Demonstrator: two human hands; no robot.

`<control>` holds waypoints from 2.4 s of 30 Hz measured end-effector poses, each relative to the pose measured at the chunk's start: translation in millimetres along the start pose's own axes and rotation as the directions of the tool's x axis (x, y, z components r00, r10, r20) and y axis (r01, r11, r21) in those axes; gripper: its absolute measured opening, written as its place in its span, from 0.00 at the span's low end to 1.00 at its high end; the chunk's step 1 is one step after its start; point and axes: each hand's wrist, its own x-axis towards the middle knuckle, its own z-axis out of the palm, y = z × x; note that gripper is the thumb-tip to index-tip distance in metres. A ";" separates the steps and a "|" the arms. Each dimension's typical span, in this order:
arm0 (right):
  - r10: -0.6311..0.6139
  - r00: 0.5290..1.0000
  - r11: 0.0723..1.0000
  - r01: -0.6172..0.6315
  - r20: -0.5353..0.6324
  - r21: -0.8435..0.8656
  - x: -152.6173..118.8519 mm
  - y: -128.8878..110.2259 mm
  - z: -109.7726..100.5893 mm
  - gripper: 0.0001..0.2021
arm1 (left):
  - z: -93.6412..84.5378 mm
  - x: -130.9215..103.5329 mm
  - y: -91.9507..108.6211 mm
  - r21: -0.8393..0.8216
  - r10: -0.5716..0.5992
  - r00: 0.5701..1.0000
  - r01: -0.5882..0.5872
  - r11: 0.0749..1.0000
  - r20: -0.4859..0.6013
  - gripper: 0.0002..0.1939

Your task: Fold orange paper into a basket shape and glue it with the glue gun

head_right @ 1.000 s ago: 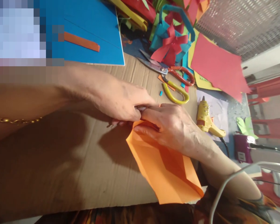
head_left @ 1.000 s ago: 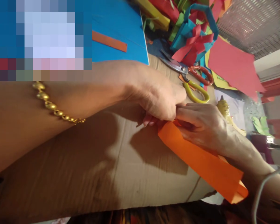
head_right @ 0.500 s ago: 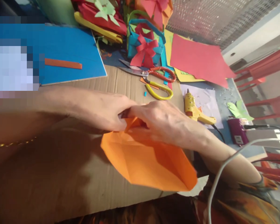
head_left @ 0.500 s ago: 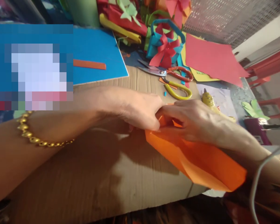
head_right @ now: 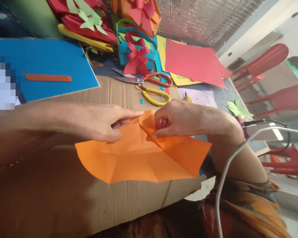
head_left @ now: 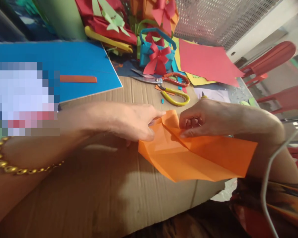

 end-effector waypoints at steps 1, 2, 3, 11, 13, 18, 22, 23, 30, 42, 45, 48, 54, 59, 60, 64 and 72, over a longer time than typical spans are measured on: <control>-0.012 1.000 1.000 0.011 0.021 0.028 2.4 -1.5 -0.3 0.17 | 0.1 0.4 -1.2 0.006 -0.002 1.000 0.002 1.000 -0.002 0.40; -0.027 0.999 0.998 0.025 0.029 0.053 4.3 -2.8 -0.4 0.18 | 0.3 0.7 -2.4 0.013 -0.003 1.000 0.003 1.000 -0.003 0.41; -0.043 0.999 0.996 0.041 0.027 0.078 5.7 -3.9 -0.5 0.17 | 0.4 1.0 -3.3 0.019 -0.001 1.000 0.001 1.000 -0.006 0.41; -0.035 0.998 0.990 0.027 0.055 0.140 11.0 2.3 0.8 0.09 | 3.8 3.0 -10.0 0.043 0.056 0.998 -0.055 0.998 -0.039 0.43; -0.041 0.998 0.987 0.034 0.042 0.157 12.7 5.6 2.5 0.08 | 5.3 3.5 -13.2 0.044 0.065 0.997 -0.063 0.997 -0.051 0.43; -0.104 0.994 0.981 0.098 0.024 0.168 16.7 12.7 5.0 0.08 | 5.4 3.0 -10.7 0.071 0.026 0.999 -0.023 0.997 -0.038 0.44; -0.151 0.988 0.968 0.143 0.021 0.205 18.2 14.8 4.8 0.09 | 2.8 2.7 -4.2 0.085 0.022 1.000 -0.020 0.996 -0.022 0.44; -0.159 0.987 0.965 0.152 0.014 0.215 18.2 14.9 4.8 0.09 | 2.5 2.7 -3.8 0.088 0.026 0.999 -0.024 0.996 -0.024 0.44; -0.175 0.985 0.960 0.168 0.011 0.226 18.2 17.1 6.5 0.09 | 5.6 2.1 -5.2 0.106 -0.014 0.998 0.020 0.994 -0.056 0.44; -0.161 0.987 0.982 0.160 0.004 0.102 15.5 14.6 3.7 0.08 | -7.1 -4.3 21.2 0.077 -0.067 0.997 0.064 0.995 0.026 0.47; -0.152 0.987 0.987 0.154 -0.045 0.052 16.1 14.2 4.6 0.07 | -7.0 -4.3 20.9 0.060 -0.063 0.998 0.062 0.996 0.022 0.46; -0.120 0.992 0.992 0.122 -0.046 0.034 17.5 15.0 4.6 0.07 | -3.0 -2.9 16.6 0.081 -0.037 0.999 0.038 0.996 -0.014 0.43; -0.022 0.998 0.997 0.018 0.050 0.073 19.5 12.0 -0.8 0.06 | 10.5 -0.5 7.8 0.082 0.034 0.988 -0.022 0.996 -0.152 0.40; -0.017 0.995 0.993 0.006 0.095 0.117 20.7 11.6 -2.1 0.04 | 11.7 -0.9 9.0 0.059 0.006 0.992 0.002 0.998 -0.128 0.38; -0.013 0.995 0.993 0.001 0.095 0.121 20.6 12.0 -1.8 0.04 | 11.0 -1.1 9.6 0.054 0.000 0.991 0.007 0.998 -0.132 0.38; -0.008 0.995 0.992 -0.004 0.099 0.123 20.7 14.0 -0.7 0.04 | 8.5 -1.6 9.8 0.025 0.015 0.993 -0.013 1.000 -0.117 0.40; 0.013 0.994 0.994 -0.025 0.111 0.105 23.4 12.1 -4.1 0.05 | 14.9 -4.1 6.6 0.024 0.074 0.980 -0.071 0.997 -0.183 0.32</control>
